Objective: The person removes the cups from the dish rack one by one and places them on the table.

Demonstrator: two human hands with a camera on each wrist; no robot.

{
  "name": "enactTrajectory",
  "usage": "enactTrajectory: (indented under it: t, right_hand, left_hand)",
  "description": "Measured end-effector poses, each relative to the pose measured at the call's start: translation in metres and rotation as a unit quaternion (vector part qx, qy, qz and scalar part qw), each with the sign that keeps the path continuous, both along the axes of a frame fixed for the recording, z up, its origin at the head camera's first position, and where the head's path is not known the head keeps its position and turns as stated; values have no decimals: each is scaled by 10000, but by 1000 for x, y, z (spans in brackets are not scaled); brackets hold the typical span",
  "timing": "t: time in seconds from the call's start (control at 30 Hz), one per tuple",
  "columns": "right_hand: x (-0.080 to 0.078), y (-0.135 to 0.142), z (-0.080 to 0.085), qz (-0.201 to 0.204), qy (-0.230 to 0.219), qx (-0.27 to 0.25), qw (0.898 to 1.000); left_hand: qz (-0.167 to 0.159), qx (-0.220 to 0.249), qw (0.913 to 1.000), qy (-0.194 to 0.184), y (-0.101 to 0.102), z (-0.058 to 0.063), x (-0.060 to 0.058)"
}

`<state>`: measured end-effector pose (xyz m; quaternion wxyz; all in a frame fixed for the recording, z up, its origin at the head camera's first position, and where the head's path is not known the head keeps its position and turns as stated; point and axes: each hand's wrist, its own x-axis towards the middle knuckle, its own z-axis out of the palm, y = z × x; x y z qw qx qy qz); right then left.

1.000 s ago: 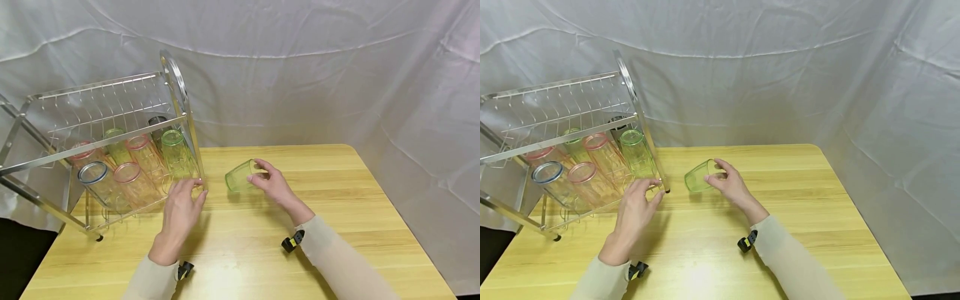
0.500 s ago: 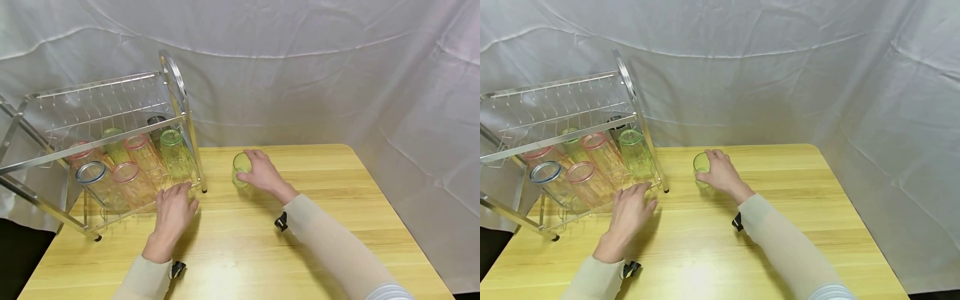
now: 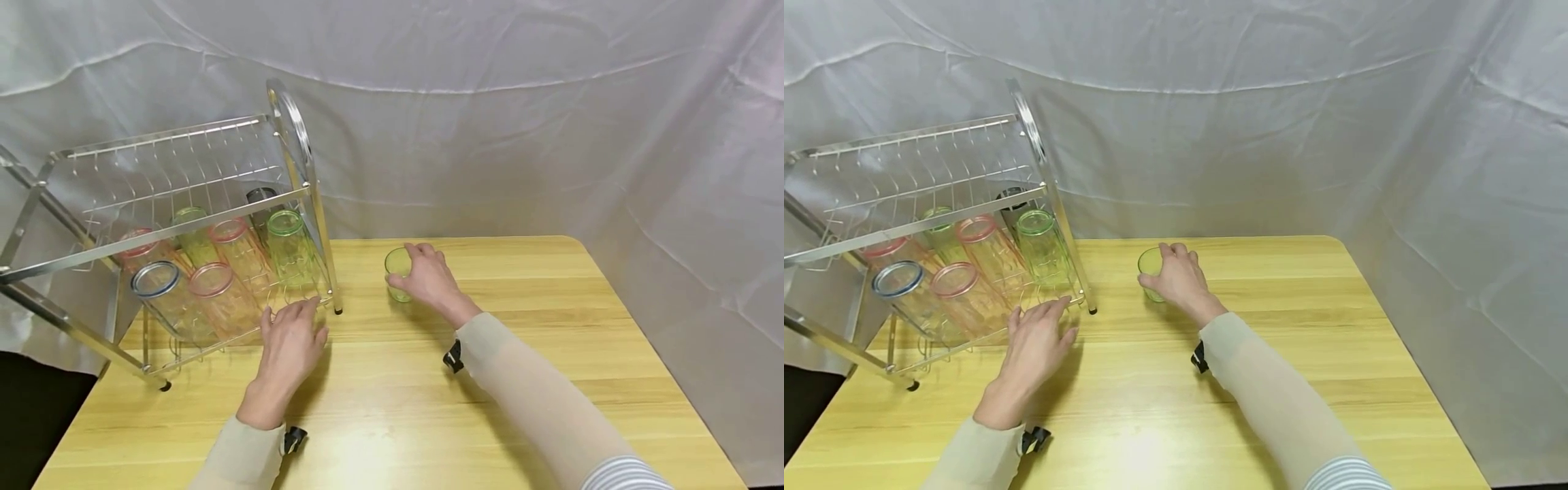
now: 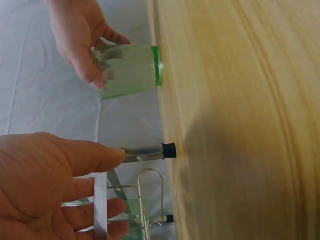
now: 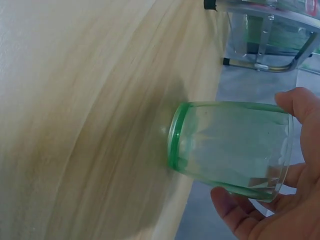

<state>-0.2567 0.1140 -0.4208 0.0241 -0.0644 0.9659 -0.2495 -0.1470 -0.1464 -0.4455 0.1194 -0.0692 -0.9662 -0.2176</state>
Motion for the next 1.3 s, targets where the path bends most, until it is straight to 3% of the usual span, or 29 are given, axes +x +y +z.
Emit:
enactTrajectory:
  t: [0.37, 0.8, 1.3]
  right_hand:
    - [-2, 5, 3, 238, -265, -253, 9990]
    - [-7, 0, -1, 4, -99, -184, 9998]
    - [-9, -2, -3, -104, -62, -213, 9997]
  left_hand:
    - [-1, -30, 10000, -28, 0, 0, 0]
    - [-49, -54, 10000, 27, -1, -1, 0]
    - [-77, -99, 9995, -289, -2, 4, -1]
